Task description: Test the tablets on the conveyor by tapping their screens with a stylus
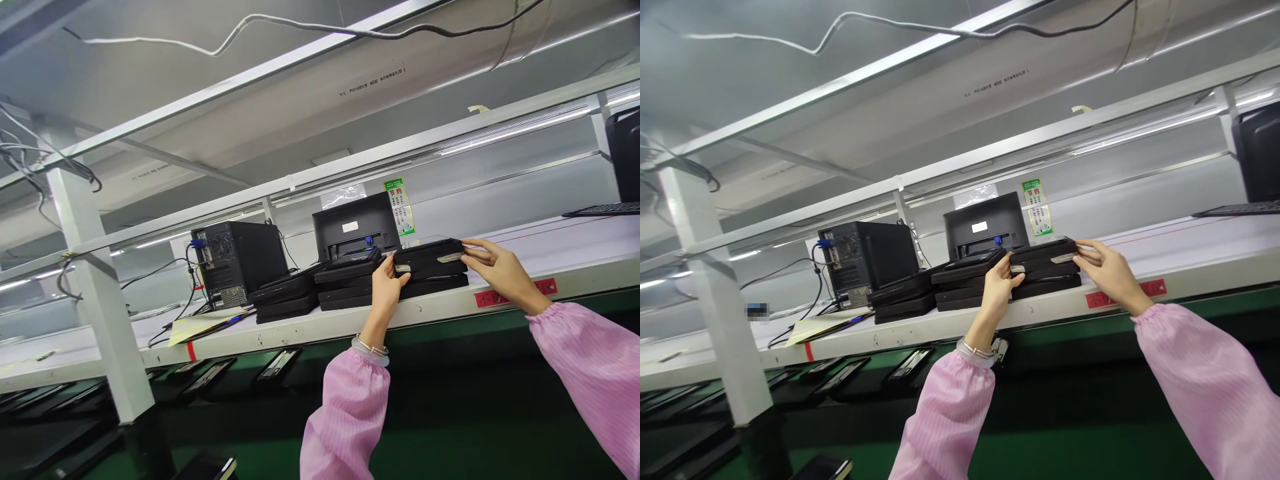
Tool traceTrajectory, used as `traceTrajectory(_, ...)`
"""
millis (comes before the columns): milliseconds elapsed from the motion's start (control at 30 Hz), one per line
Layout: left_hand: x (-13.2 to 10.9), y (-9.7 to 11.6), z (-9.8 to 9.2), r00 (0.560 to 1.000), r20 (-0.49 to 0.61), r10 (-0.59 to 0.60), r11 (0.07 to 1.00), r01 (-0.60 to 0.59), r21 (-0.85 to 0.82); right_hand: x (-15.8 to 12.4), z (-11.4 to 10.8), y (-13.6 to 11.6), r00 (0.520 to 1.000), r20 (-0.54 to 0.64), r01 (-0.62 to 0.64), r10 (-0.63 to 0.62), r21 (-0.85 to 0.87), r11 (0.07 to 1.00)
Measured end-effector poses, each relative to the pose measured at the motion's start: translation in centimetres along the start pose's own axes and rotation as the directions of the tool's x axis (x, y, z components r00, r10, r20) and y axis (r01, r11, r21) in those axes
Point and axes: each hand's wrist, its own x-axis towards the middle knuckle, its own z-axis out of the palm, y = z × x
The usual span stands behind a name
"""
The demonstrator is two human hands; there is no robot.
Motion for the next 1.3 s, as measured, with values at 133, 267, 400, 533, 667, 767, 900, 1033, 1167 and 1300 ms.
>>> traceTrajectory(133, 0.1, 0.2, 0.0, 1.0, 0.006, -0.018, 1.0, 0.018, 0.0, 0.0, 0.3, -0.3, 1.0, -0.025, -0.015, 0.015, 0.002, 1.0)
traceTrajectory(267, 0.2, 0.5, 0.0, 0.998, 0.045, -0.039, 0.999, 0.039, 0.017, 0.6, 0.6, -0.2, 0.997, -0.041, -0.068, 0.067, -0.026, 0.997)
traceTrajectory(400, 0.2, 0.5, 0.1, 0.999, 0.043, -0.014, 0.999, 0.012, 0.046, 1.1, 0.7, 0.1, 0.996, -0.023, -0.085, 0.084, -0.074, 0.994)
traceTrajectory(533, 0.3, 0.2, 0.3, 1.0, 0.017, 0.014, 0.996, -0.015, 0.083, 0.9, 0.4, 0.2, 0.998, -0.027, -0.064, 0.062, -0.082, 0.995)
traceTrajectory(667, 0.5, -0.2, 0.3, 1.0, 0.007, 0.03, 0.988, -0.03, 0.148, 0.4, 0.3, -0.3, 0.998, -0.044, -0.046, 0.044, -0.059, 0.997)
traceTrajectory(767, 0.6, -0.2, 0.0, 0.999, 0.032, 0.024, 0.975, -0.031, 0.22, 0.2, 0.1, -0.6, 0.999, -0.017, -0.047, 0.046, -0.054, 0.997)
traceTrajectory(900, 0.0, 0.8, -0.4, 0.995, 0.088, -0.04, 0.935, 0.006, 0.356, 0.1, -0.1, -0.9, 0.985, 0.078, -0.116, 0.154, -0.364, 0.924)
traceTrajectory(1033, -0.9, 2.0, -0.4, 0.987, 0.095, -0.126, 0.84, 0.056, 0.54, 0.2, -0.2, -1.4, 0.958, 0.19, -0.064, 0.217, -0.593, 0.803)
traceTrajectory(1167, -1.2, 2.2, -0.3, 0.985, 0.094, -0.143, 0.779, 0.054, 0.625, 0.4, -0.1, -1.6, 0.956, 0.216, -0.052, 0.2, -0.545, 0.837)
traceTrajectory(1300, -1.2, 1.4, -0.4, 0.99, 0.08, -0.114, 0.812, 0.047, 0.581, 0.5, -0.1, -1.5, 0.956, 0.225, -0.085, 0.19, -0.406, 0.91)
